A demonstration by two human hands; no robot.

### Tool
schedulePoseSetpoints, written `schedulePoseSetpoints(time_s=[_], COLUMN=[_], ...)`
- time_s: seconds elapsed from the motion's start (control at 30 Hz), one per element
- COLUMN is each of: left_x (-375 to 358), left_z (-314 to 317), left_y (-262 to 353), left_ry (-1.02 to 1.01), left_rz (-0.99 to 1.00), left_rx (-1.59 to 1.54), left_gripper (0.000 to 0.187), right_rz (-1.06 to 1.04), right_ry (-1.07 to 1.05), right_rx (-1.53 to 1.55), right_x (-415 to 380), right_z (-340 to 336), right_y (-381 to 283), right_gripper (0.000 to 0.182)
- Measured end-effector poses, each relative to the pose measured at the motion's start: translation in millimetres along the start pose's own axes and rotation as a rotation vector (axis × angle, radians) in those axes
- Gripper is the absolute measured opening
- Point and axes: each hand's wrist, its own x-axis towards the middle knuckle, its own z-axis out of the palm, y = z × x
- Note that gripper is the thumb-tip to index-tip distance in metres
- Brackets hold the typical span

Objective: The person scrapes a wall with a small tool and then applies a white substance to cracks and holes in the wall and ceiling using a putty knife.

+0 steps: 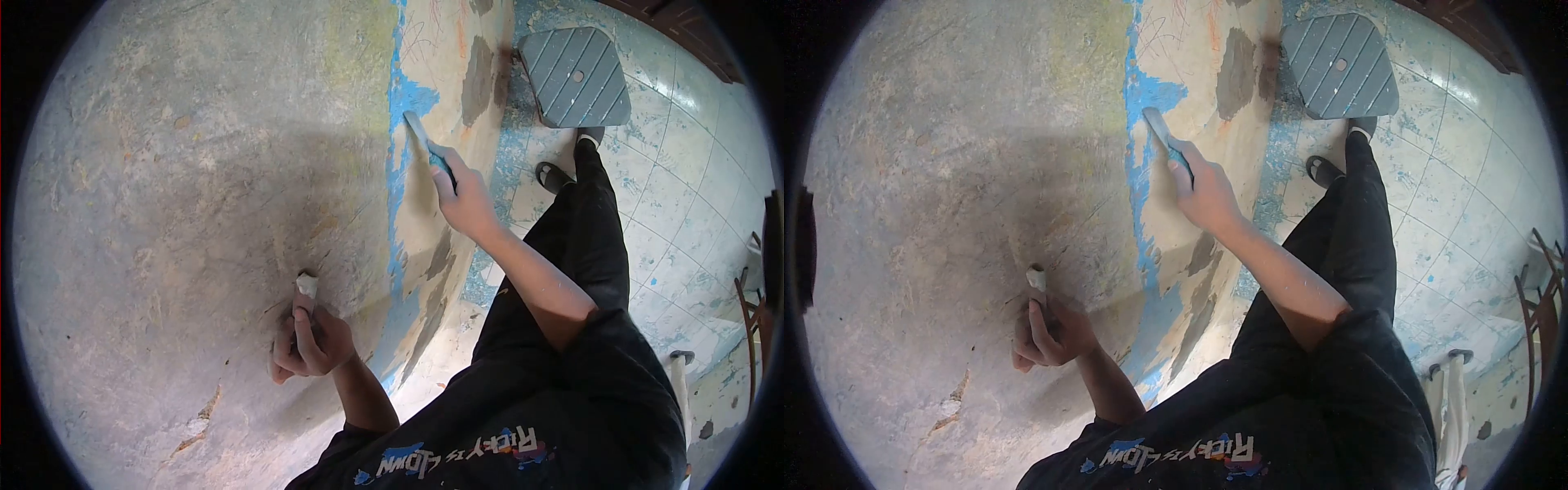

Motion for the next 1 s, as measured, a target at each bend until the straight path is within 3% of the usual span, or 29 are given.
schedulePoseSetpoints(time_s=[0.17, 0.37, 0.53, 0.77, 0.9, 1.0], left_x=[0.7, 0.0, -0.3, 0.0, 0.3, 0.8], left_z=[0.8, 0.7, 1.2, 0.1, 0.4, 0.0], left_y=[2.4, 2.0, 1.8, 2.2, 2.2, 1.9], left_ry=[-0.006, -0.021, -0.047, -0.057, -0.046, -0.031], left_rz=[-0.022, -0.006, -0.002, 0.008, -0.001, 0.013], left_rx=[-0.003, -0.003, 0.000, 0.023, -0.013, 0.008], left_gripper=[0.021, 0.022, 0.023, 0.025, 0.025, 0.024], right_rz=[-0.153, 0.008, -0.140, 0.019, -0.136, -0.024], right_ry=[0.029, -0.013, 0.016, -0.050, -0.030, -0.052], right_rx=[0.022, -0.045, -0.013, -0.015, 0.029, -0.004], right_x=[-42.0, 20.8, -27.3, 19.7, -29.2, -7.0], right_z=[19.4, -12.5, 12.1, -17.1, 6.7, -4.5], right_y=[26.3, -16.8, 27.3, -3.9, 16.2, 12.3], right_gripper=[0.034, 0.037, 0.036, 0.034, 0.035, 0.035])
